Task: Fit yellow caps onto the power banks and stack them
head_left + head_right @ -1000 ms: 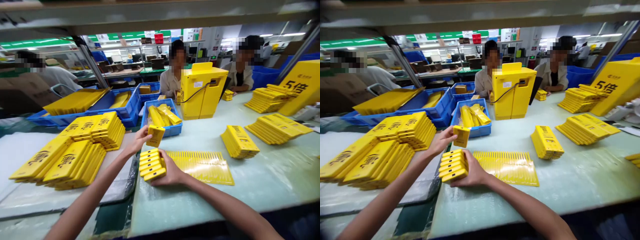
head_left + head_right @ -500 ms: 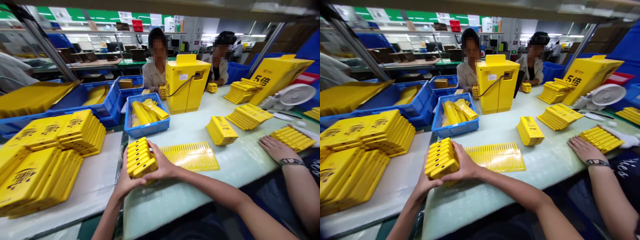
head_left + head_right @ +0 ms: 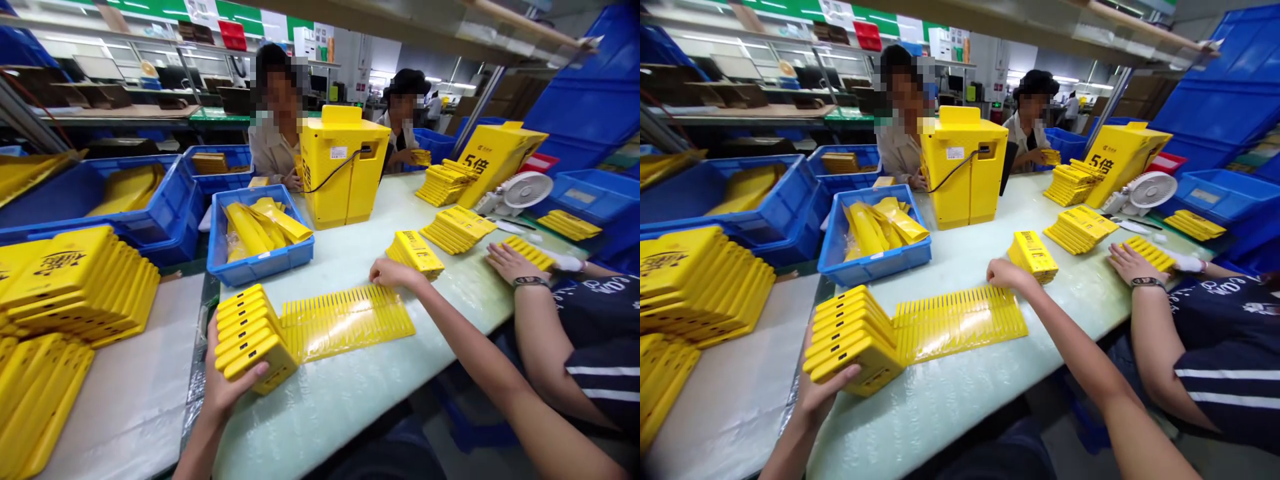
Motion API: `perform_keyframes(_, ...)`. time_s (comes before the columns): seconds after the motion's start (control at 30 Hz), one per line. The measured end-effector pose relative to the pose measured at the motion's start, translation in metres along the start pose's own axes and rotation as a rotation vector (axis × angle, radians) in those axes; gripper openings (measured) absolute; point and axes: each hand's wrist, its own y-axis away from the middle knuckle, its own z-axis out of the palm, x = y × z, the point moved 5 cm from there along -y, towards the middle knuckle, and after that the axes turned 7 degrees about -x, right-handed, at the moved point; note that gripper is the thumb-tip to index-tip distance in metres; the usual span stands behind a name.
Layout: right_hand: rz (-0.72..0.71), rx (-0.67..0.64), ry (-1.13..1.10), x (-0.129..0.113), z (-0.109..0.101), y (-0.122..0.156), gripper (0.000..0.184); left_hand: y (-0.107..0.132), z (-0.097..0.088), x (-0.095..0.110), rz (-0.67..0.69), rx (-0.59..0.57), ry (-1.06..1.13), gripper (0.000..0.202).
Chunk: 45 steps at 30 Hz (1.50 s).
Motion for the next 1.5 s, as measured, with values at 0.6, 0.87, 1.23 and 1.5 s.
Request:
perform_keyframes(0.6,-0.246,0.289,-0.294,0.037,0.014,0.056,0.021,-0.002,0.012,0.009,-0.047,0.019,0.085,0.135)
perform_keyframes(0.87,-0.200,0.456,-0.996,0.009,0.001,0.080,0.054,-0.002,0.021,0.022,-0.024,0.062,0.128,0.136)
perform_keyframes(1.23,-0.484,0.370,-0.881,-0.226,-0.001,0.045,0.030,0.015,0.037,0.024,0.084,-0.016,0.306,0.137)
perform_keyframes(1.5,-0.425,0.283,-0.742,-0.255,0.021,0.037,0.030,0.024,0.045,0.015,0.115,-0.050,0.279,0.139)
